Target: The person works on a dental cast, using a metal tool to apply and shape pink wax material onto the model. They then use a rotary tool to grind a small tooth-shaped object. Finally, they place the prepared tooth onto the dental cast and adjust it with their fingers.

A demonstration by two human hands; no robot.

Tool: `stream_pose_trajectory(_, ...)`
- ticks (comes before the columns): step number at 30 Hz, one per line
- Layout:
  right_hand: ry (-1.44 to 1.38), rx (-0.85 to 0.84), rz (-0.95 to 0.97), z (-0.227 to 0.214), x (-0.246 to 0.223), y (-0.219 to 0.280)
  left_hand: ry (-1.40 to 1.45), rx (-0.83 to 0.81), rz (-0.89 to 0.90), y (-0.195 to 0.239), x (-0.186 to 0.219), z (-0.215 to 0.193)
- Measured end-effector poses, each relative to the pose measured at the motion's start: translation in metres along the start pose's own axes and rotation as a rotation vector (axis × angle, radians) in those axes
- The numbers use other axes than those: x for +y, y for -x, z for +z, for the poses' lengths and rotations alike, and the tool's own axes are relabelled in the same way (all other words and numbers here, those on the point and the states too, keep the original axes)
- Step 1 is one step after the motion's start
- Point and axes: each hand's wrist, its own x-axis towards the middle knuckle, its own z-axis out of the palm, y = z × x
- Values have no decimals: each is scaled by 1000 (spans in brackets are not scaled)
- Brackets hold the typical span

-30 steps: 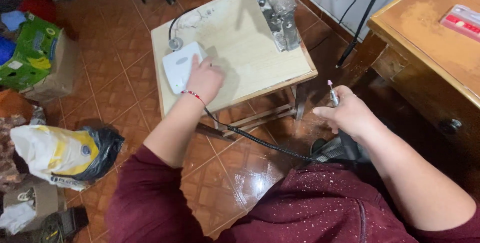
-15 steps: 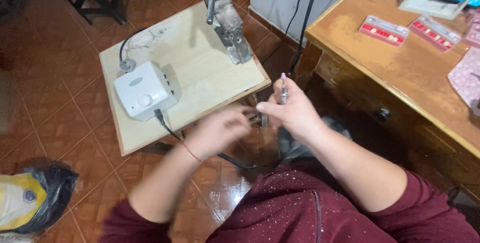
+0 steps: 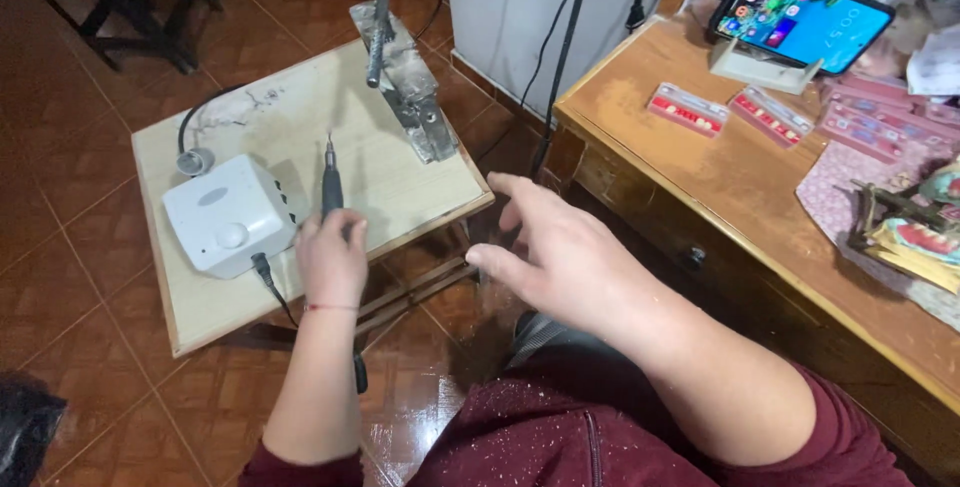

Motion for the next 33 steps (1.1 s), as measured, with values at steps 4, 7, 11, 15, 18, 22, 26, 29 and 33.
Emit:
stream_pose_trajectory(4, 149, -108, 107, -3, 1, -2, -201, 174, 150, -25, -28, 28)
stream_pose_trajectory(7, 259, -177, 172, 24, 46, -7, -228, 266, 256, -34, -41, 40)
stream_pose_trajectory(11, 295, -11, -127, 55, 146, 10, -384, 427, 347, -37, -64, 55)
stream_pose_trajectory(15, 550, 299, -504, 1, 165, 74, -331, 536, 645, -6, -6, 47)
stream_pose_trajectory(18, 297, 373, -462, -37, 192, 136, -105, 305, 679, 0, 39, 75)
stream_pose_trajectory(22, 449, 783, -258, -99, 241, 217, -29, 140, 917, 46, 168, 106)
stream_pose_trajectory(26, 580, 1151, 305, -146, 285, 282, 54, -97, 1153, 97, 278, 145)
stream_pose_trajectory(29, 722, 1119, 423, -165, 300, 310, 80, -126, 1327, 105, 322, 178)
stream_pose_trajectory(33, 729, 960, 540, -173, 310, 319, 39, -78, 1350, 101, 349, 201)
